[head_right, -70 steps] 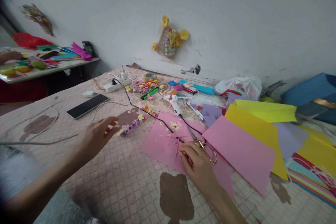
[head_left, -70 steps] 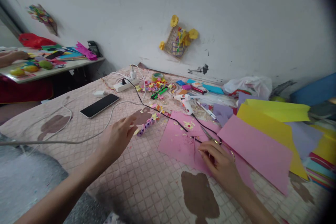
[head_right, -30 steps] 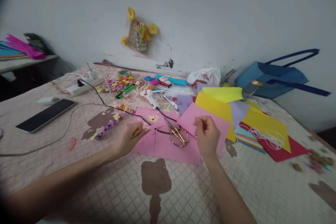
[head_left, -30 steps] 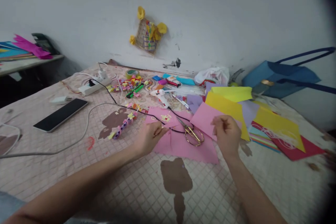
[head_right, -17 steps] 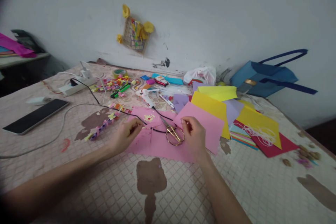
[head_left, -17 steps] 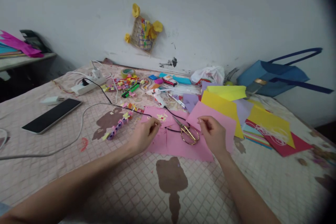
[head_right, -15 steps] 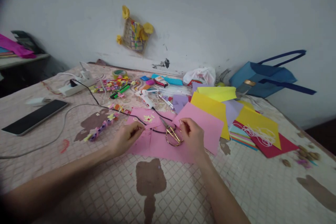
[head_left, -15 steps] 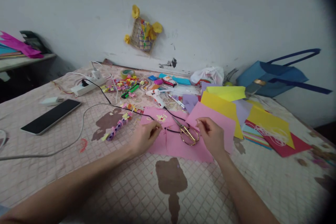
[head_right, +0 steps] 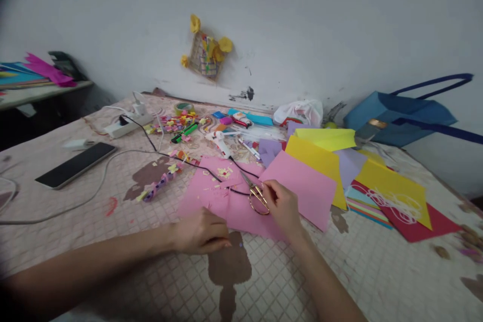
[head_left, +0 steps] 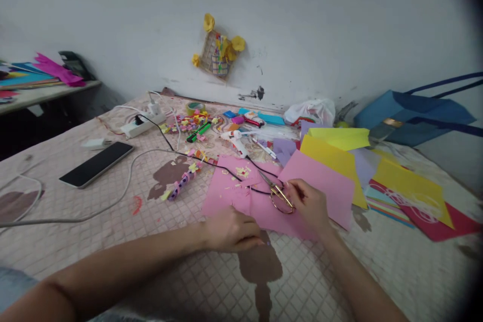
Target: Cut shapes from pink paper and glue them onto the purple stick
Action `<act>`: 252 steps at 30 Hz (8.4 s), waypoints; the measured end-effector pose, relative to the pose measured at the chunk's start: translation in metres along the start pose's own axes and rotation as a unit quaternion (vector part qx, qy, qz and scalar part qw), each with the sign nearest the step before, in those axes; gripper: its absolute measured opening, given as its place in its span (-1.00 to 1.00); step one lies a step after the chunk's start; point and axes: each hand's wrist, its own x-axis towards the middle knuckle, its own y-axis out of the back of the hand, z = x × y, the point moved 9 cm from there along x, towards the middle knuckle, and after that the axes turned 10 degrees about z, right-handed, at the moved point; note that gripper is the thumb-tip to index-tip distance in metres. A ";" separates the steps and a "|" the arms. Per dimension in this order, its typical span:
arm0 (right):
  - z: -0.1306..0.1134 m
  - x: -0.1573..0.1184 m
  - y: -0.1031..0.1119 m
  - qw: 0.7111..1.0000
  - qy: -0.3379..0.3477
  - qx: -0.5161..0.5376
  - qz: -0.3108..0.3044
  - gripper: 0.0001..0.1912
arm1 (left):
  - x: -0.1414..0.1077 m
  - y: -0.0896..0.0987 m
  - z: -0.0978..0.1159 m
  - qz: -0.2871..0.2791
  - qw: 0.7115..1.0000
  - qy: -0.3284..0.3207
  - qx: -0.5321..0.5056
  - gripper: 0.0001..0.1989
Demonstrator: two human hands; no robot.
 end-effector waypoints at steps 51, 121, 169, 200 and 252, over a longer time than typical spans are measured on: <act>-0.016 -0.016 -0.031 0.998 0.027 0.028 -0.053 -0.88 | -0.004 0.009 0.011 0.062 0.995 -0.062 0.036 -0.80; -0.062 -0.020 -0.047 0.957 -0.060 0.276 -0.059 -0.78 | -0.017 0.025 -0.077 0.223 0.859 0.304 -0.346 -0.87; -0.045 -0.028 -0.067 0.911 -0.178 0.362 -0.085 -0.88 | -0.022 0.014 -0.083 0.210 0.764 0.409 -0.452 -0.74; -0.044 -0.030 -0.070 0.920 -0.178 0.335 -0.098 -0.87 | -0.022 0.011 -0.084 0.201 0.771 0.401 -0.453 -0.62; -0.043 -0.034 -0.075 0.913 -0.216 0.322 -0.130 -0.67 | -0.021 0.014 -0.078 0.187 0.769 0.422 -0.442 -0.71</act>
